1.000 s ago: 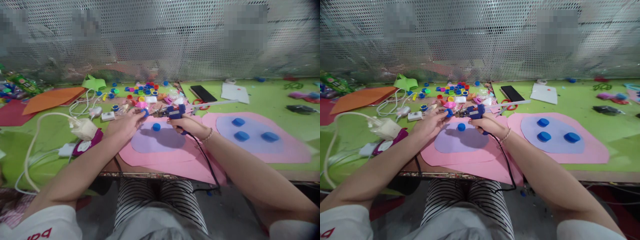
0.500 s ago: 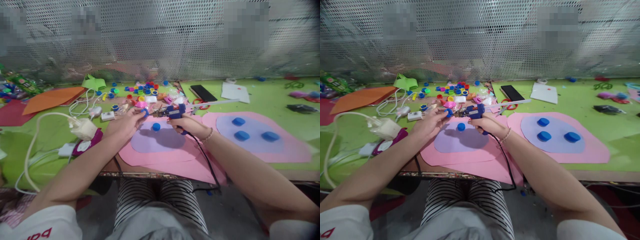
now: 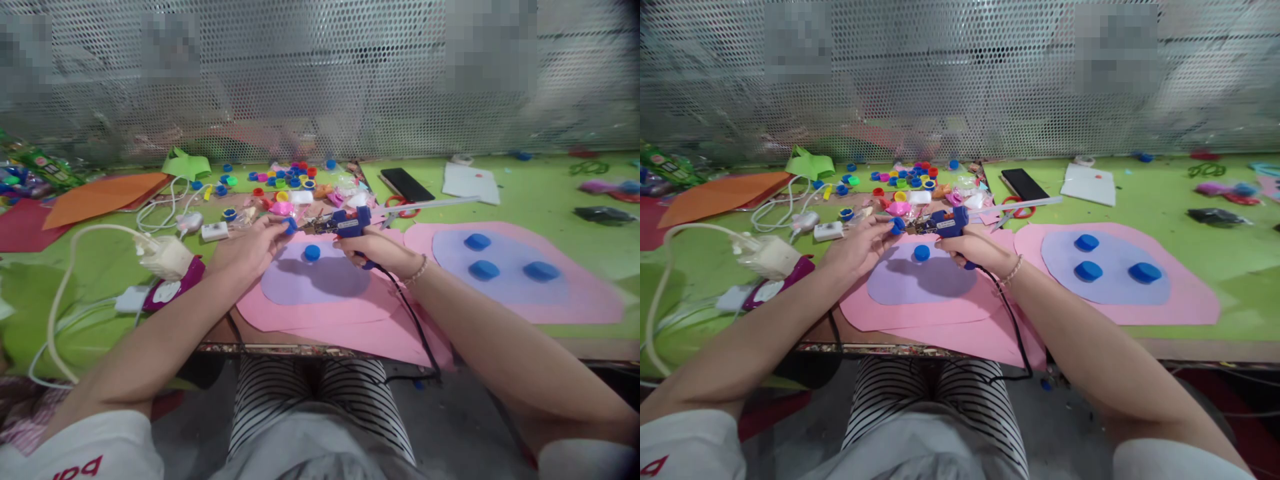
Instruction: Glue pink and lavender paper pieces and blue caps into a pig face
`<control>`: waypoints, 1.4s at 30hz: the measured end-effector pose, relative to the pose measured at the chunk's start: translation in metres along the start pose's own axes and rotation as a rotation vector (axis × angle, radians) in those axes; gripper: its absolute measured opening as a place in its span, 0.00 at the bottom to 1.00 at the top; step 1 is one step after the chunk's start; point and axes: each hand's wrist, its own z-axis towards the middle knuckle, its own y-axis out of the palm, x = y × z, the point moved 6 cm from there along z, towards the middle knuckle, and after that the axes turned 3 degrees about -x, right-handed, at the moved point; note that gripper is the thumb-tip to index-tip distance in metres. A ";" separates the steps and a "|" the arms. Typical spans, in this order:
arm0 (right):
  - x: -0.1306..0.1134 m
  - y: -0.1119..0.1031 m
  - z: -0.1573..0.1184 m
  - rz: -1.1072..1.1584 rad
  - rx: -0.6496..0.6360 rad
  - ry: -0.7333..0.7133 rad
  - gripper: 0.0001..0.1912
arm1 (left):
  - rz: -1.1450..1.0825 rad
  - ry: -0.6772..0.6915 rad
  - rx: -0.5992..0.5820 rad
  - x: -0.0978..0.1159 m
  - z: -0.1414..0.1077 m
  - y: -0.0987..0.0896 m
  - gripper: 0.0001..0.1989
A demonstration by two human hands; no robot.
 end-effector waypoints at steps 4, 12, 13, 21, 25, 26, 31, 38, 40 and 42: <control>-0.001 0.001 -0.001 0.022 0.004 0.001 0.17 | 0.018 -0.003 0.007 0.001 -0.001 0.002 0.07; 0.000 0.000 0.000 0.016 0.010 -0.016 0.17 | 0.027 0.006 -0.009 0.001 0.000 0.002 0.07; 0.000 0.000 0.000 0.018 0.008 -0.017 0.17 | 0.029 0.004 -0.005 0.001 0.000 0.002 0.07; -0.002 0.000 -0.001 -0.012 0.005 -0.040 0.18 | 0.040 0.017 -0.013 0.002 -0.002 0.004 0.08; -0.001 -0.001 -0.001 -0.004 0.003 -0.037 0.18 | 0.062 0.008 0.000 0.002 -0.002 0.004 0.07; -0.001 -0.001 -0.001 0.001 0.003 -0.034 0.18 | 0.063 0.006 0.001 0.002 -0.002 0.004 0.07; -0.001 -0.001 -0.001 0.074 0.011 -0.033 0.15 | 0.059 0.012 -0.015 0.003 -0.002 0.006 0.08; -0.005 0.001 -0.003 0.092 0.027 -0.008 0.15 | 0.076 -0.003 -0.005 0.004 -0.004 0.009 0.08; -0.005 0.000 -0.003 0.095 0.032 -0.008 0.14 | 0.077 0.001 -0.012 0.004 -0.004 0.009 0.08; -0.004 0.000 -0.003 0.096 0.033 -0.007 0.13 | 0.083 0.003 -0.013 0.004 -0.004 0.009 0.08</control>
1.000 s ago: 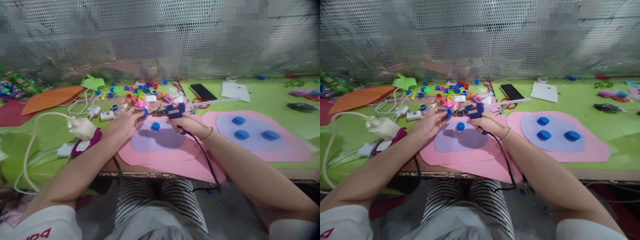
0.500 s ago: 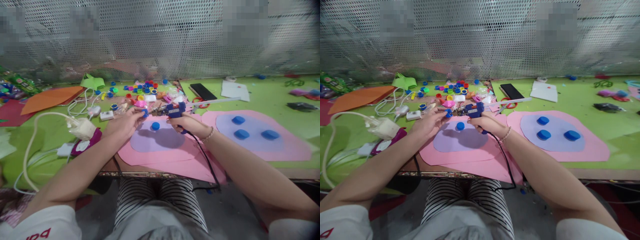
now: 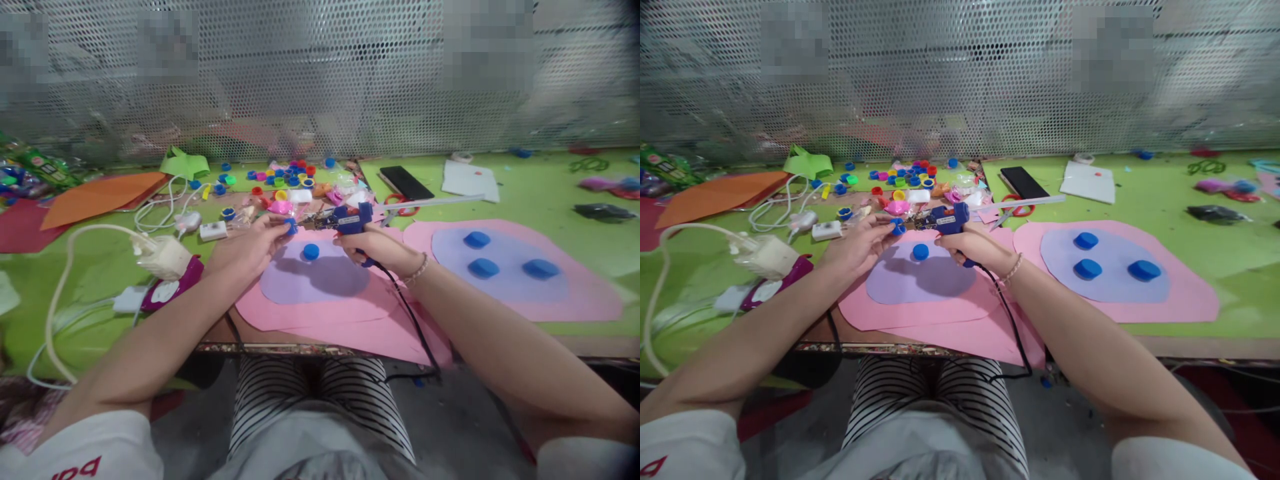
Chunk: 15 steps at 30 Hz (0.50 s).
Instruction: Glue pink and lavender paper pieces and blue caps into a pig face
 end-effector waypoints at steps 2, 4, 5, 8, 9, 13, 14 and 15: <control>0.000 0.000 0.000 -0.005 -0.001 -0.001 0.13 | 0.003 0.000 0.002 0.000 0.000 0.000 0.08; 0.000 0.000 0.000 -0.008 0.003 0.001 0.13 | 0.005 0.000 0.001 0.000 0.000 0.000 0.08; -0.001 0.000 -0.001 -0.006 0.008 0.002 0.13 | 0.006 0.000 -0.002 0.000 0.000 0.000 0.08; -0.003 0.001 -0.002 0.000 0.014 0.002 0.14 | 0.005 0.008 -0.010 0.000 0.000 0.001 0.08; -0.003 0.001 -0.002 0.002 0.010 -0.001 0.14 | 0.002 0.008 -0.013 0.000 0.000 0.001 0.08; -0.003 0.000 -0.002 0.004 -0.008 -0.018 0.14 | 0.000 0.006 -0.013 -0.001 0.001 0.000 0.09; -0.002 0.000 -0.001 0.000 -0.009 -0.021 0.14 | 0.002 0.006 -0.010 -0.002 0.001 0.000 0.09; -0.002 -0.001 -0.001 -0.008 -0.007 -0.022 0.14 | 0.004 0.005 -0.009 -0.002 0.001 0.000 0.08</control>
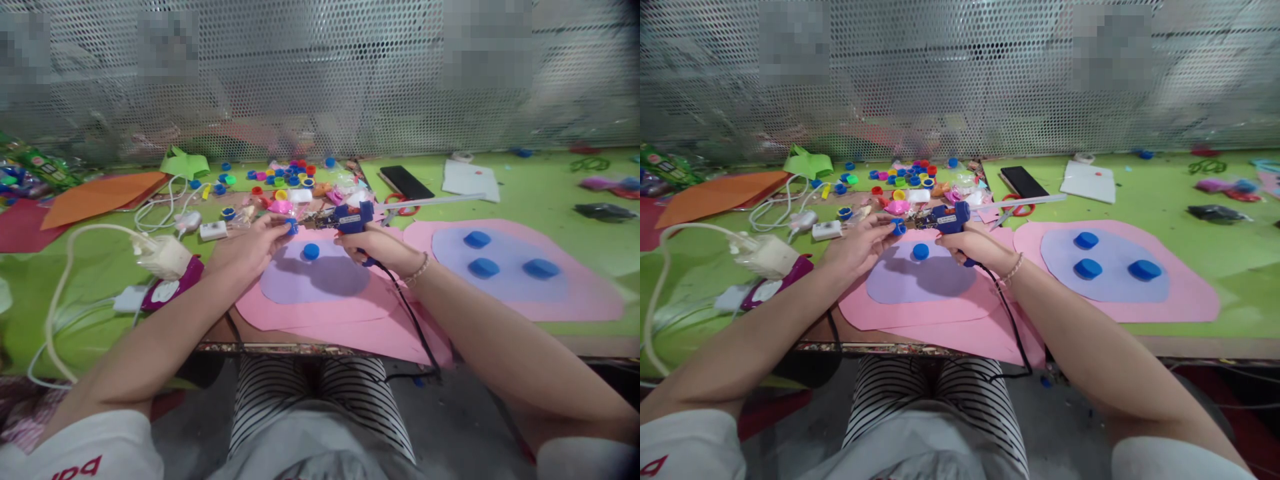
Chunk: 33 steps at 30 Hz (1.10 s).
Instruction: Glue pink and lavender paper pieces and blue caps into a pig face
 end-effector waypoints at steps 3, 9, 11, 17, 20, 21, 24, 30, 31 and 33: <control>0.001 -0.001 0.000 -0.016 -0.002 -0.003 0.15 | -0.003 -0.006 -0.003 0.000 0.000 0.000 0.08; 0.002 0.000 0.001 0.019 -0.010 0.007 0.13 | -0.016 -0.006 0.020 0.001 0.000 -0.001 0.08; 0.003 0.001 0.001 0.021 -0.018 0.022 0.13 | -0.021 -0.008 0.023 0.001 0.000 -0.001 0.08; 0.003 0.000 0.001 -0.001 -0.016 0.028 0.14 | -0.022 -0.007 0.032 0.002 0.000 -0.001 0.08; 0.003 0.000 0.000 -0.019 -0.008 0.030 0.14 | -0.023 -0.010 0.041 0.002 -0.001 0.000 0.08; 0.003 0.000 0.000 -0.024 -0.003 0.031 0.15 | -0.025 -0.010 0.040 0.002 -0.002 0.000 0.08; 0.002 0.000 0.000 -0.036 0.005 0.026 0.14 | -0.033 -0.009 0.032 0.002 -0.001 -0.001 0.08; 0.003 -0.003 0.000 -0.114 -0.002 0.003 0.17 | -0.046 -0.009 0.035 0.001 -0.001 -0.001 0.08; 0.003 -0.003 0.000 -0.124 -0.006 0.004 0.18 | -0.050 -0.009 0.038 0.002 -0.001 -0.001 0.08; 0.005 -0.004 0.001 -0.133 -0.013 0.008 0.18 | -0.060 -0.015 0.040 0.002 -0.001 -0.001 0.08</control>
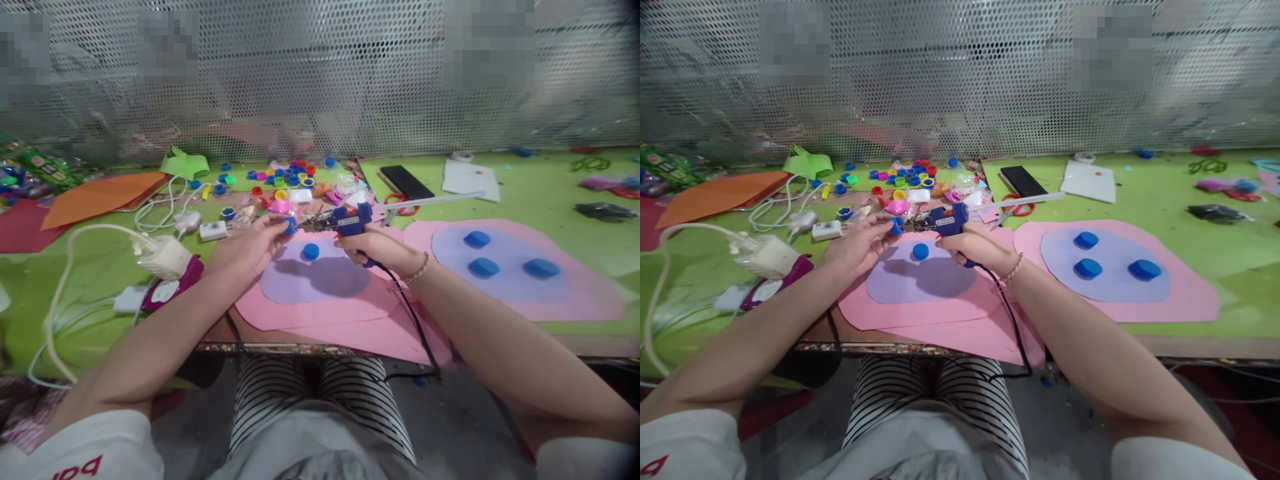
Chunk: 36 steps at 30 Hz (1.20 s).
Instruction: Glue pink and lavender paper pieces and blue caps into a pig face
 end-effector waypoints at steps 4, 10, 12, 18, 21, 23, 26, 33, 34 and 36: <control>0.000 0.001 0.001 0.014 0.002 -0.002 0.17 | -0.024 -0.013 0.001 -0.001 0.001 -0.002 0.07; -0.003 0.002 0.000 0.025 0.013 0.006 0.17 | -0.058 -0.013 -0.015 -0.002 0.003 -0.004 0.06; -0.003 0.002 -0.001 0.030 0.017 0.008 0.17 | -0.064 -0.018 -0.009 -0.003 0.004 -0.005 0.06; -0.004 0.002 -0.002 0.096 0.040 0.026 0.14 | -0.086 -0.034 -0.011 -0.009 0.010 -0.014 0.05; -0.007 0.001 -0.003 0.115 0.057 -0.007 0.14 | -0.119 -0.056 -0.007 -0.011 0.012 -0.015 0.04; -0.009 0.002 -0.003 0.106 0.052 -0.036 0.14 | -0.132 -0.111 -0.010 -0.013 0.011 -0.014 0.04; -0.010 0.002 -0.004 0.093 0.056 -0.061 0.14 | -0.144 -0.216 -0.046 -0.015 0.007 -0.007 0.04; -0.013 0.001 -0.006 0.094 0.074 -0.099 0.14 | -0.175 -0.293 -0.061 -0.014 0.004 0.001 0.01; -0.013 0.001 -0.006 0.097 0.075 -0.098 0.13 | -0.174 -0.301 -0.064 -0.014 0.004 0.001 0.01; -0.013 0.001 -0.005 0.098 0.079 -0.086 0.10 | -0.173 -0.313 -0.074 -0.015 0.003 0.002 0.02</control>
